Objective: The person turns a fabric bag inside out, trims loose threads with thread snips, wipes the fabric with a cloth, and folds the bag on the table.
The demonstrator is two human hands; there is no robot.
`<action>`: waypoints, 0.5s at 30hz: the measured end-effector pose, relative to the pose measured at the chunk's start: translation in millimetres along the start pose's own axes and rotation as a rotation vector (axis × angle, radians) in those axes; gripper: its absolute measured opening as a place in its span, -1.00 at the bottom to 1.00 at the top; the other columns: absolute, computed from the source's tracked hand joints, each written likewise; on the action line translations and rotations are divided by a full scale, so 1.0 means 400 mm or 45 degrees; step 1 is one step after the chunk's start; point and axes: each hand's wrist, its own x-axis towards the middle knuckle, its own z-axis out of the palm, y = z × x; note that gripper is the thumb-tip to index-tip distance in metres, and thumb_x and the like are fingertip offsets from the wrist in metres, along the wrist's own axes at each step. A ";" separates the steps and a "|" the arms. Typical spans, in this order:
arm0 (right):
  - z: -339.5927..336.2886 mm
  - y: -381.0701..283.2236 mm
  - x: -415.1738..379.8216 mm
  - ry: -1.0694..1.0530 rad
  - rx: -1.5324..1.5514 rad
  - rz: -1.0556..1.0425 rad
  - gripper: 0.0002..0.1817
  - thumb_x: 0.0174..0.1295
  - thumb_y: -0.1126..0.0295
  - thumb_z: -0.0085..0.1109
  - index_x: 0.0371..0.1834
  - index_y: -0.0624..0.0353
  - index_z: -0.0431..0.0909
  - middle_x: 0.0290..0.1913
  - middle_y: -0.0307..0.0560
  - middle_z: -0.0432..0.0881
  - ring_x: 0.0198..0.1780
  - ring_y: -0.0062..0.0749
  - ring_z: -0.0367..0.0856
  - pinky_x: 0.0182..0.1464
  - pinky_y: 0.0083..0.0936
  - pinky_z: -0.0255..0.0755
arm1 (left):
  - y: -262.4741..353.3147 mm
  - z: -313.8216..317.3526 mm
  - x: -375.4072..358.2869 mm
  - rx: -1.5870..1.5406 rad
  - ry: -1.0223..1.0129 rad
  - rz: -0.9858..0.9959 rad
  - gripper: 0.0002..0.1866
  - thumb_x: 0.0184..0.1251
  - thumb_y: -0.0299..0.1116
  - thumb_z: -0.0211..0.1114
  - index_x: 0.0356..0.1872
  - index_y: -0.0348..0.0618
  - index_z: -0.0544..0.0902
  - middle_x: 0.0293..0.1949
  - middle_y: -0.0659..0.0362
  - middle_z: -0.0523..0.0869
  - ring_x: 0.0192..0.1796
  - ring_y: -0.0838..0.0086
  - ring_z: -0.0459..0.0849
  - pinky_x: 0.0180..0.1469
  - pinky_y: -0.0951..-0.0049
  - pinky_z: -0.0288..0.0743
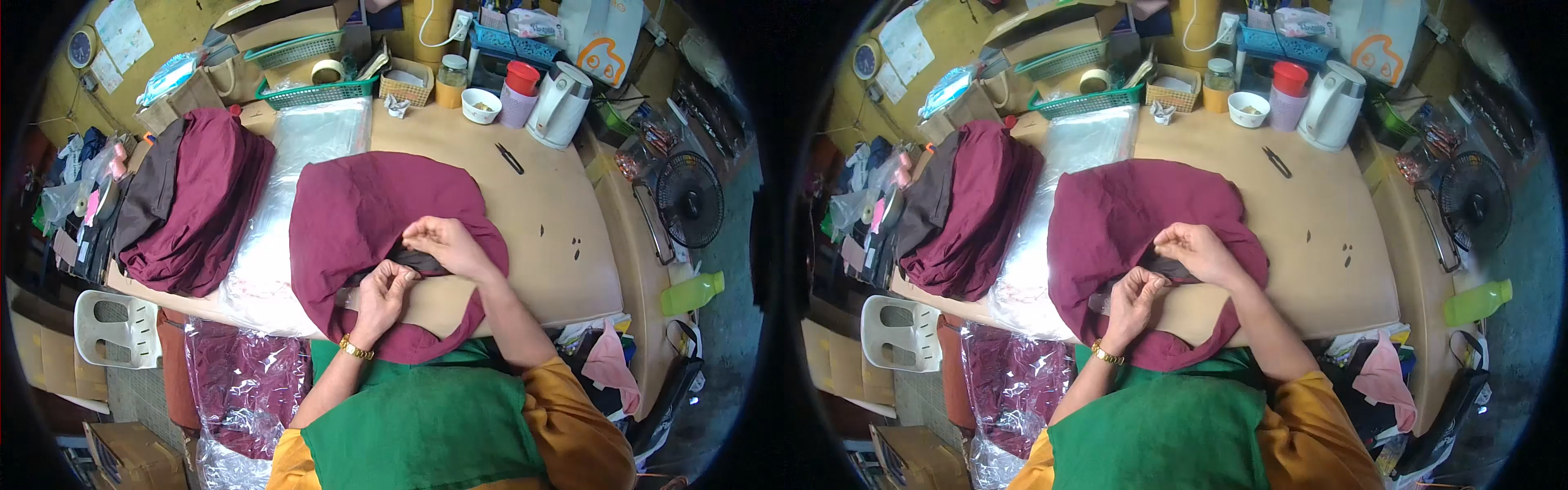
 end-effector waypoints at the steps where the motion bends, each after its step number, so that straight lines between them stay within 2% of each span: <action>1: -0.006 -0.065 -0.020 -0.121 0.165 0.083 -0.86 0.36 0.48 0.25 -0.14 0.35 0.64 -0.29 -0.09 0.75 -0.23 -0.51 0.74 -0.16 -0.57 0.62 | -0.001 -0.003 0.001 -0.041 -0.007 -0.028 -0.89 0.46 -0.51 0.26 -0.28 -0.35 0.64 -0.29 0.19 0.76 -0.22 0.63 0.64 -0.07 0.55 0.54; 3: -0.079 -0.138 -0.042 -0.077 0.310 -0.009 -0.89 0.34 0.54 0.24 -0.15 0.35 0.61 -0.27 0.03 0.76 -0.32 -0.42 0.76 -0.24 -0.59 0.62 | -0.014 -0.012 0.002 -0.042 -0.029 -0.029 -0.89 0.47 -0.49 0.26 -0.28 -0.32 0.63 -0.28 0.20 0.76 -0.21 0.64 0.64 -0.08 0.57 0.53; 4: -0.142 -0.139 -0.018 -0.063 0.405 -0.171 -0.91 0.35 0.54 0.20 -0.17 0.34 0.61 -0.25 0.04 0.75 -0.29 -0.43 0.76 -0.22 -0.58 0.61 | -0.014 -0.015 0.002 -0.045 -0.088 -0.059 -0.88 0.49 -0.47 0.25 -0.27 -0.31 0.60 -0.26 0.19 0.75 -0.18 0.62 0.65 -0.04 0.54 0.54; 5: -0.190 -0.112 0.028 0.313 0.174 -0.290 -0.87 0.39 0.48 0.15 -0.15 0.33 0.62 -0.22 0.00 0.76 -0.22 -0.41 0.76 -0.14 -0.55 0.60 | -0.013 -0.021 0.001 -0.044 -0.144 -0.087 -0.86 0.51 -0.44 0.23 -0.26 -0.30 0.58 -0.25 0.17 0.75 -0.14 0.59 0.66 0.01 0.52 0.54; 6: -0.279 -0.059 0.097 0.656 -0.395 -0.350 -0.82 0.43 0.44 0.14 -0.06 0.34 0.61 -0.22 -0.03 0.73 -0.18 -0.36 0.70 -0.05 -0.48 0.56 | 0.000 -0.021 -0.001 0.077 -0.158 -0.053 -0.86 0.50 -0.43 0.25 -0.26 -0.30 0.60 -0.27 0.18 0.75 -0.16 0.60 0.66 0.00 0.52 0.54; 7: -0.365 0.007 0.140 0.853 -0.950 -0.303 -0.73 0.44 0.37 0.12 0.08 0.30 0.61 -0.07 0.00 0.72 -0.02 -0.21 0.68 0.10 -0.36 0.53 | 0.003 -0.017 -0.002 0.110 -0.162 -0.028 -0.86 0.49 -0.43 0.26 -0.26 -0.31 0.62 -0.28 0.19 0.76 -0.17 0.60 0.66 -0.03 0.53 0.54; 9: -0.454 0.117 0.193 1.064 -2.092 -0.251 -0.67 0.39 0.32 0.18 0.13 0.24 0.61 0.09 0.09 0.67 0.14 -0.08 0.61 0.19 -0.24 0.47 | -0.009 -0.021 0.002 0.235 -0.189 0.040 -0.84 0.50 -0.41 0.25 -0.26 -0.32 0.61 -0.28 0.19 0.76 -0.18 0.59 0.66 -0.06 0.52 0.54; 11: -0.449 0.135 0.184 0.906 -2.056 0.047 -0.63 0.40 0.22 0.13 0.20 0.10 0.57 0.12 0.24 0.57 0.19 0.12 0.54 0.24 -0.14 0.37 | 0.013 -0.021 -0.001 0.191 -0.200 -0.003 -0.84 0.50 -0.41 0.25 -0.26 -0.32 0.61 -0.28 0.19 0.76 -0.19 0.61 0.66 -0.09 0.53 0.55; 12: -0.496 0.156 0.193 0.808 -1.926 -0.034 -0.63 0.40 0.23 0.10 0.19 0.13 0.56 0.09 0.26 0.57 0.17 0.15 0.53 0.21 -0.13 0.39 | -0.002 -0.022 -0.001 0.137 -0.199 -0.029 -0.85 0.50 -0.42 0.25 -0.24 -0.31 0.60 -0.29 0.20 0.75 -0.20 0.64 0.65 -0.13 0.55 0.54; 13: -0.535 0.177 0.203 0.710 -1.796 -0.102 -0.63 0.41 0.23 0.06 0.19 0.16 0.55 0.07 0.27 0.57 0.15 0.18 0.53 0.18 -0.11 0.40 | 0.024 -0.016 -0.003 0.165 -0.136 0.010 -0.86 0.43 -0.44 0.27 -0.31 -0.32 0.62 -0.39 0.14 0.74 -0.30 0.59 0.64 -0.22 0.47 0.53; 15: -0.522 0.169 0.196 0.719 -1.829 -0.193 -0.67 0.41 0.29 0.03 0.12 0.19 0.57 0.01 0.26 0.59 0.10 0.19 0.55 0.13 -0.08 0.42 | 0.000 -0.015 -0.002 0.095 -0.142 -0.012 -0.84 0.43 -0.43 0.28 -0.32 -0.32 0.61 -0.38 0.14 0.74 -0.29 0.60 0.65 -0.22 0.47 0.53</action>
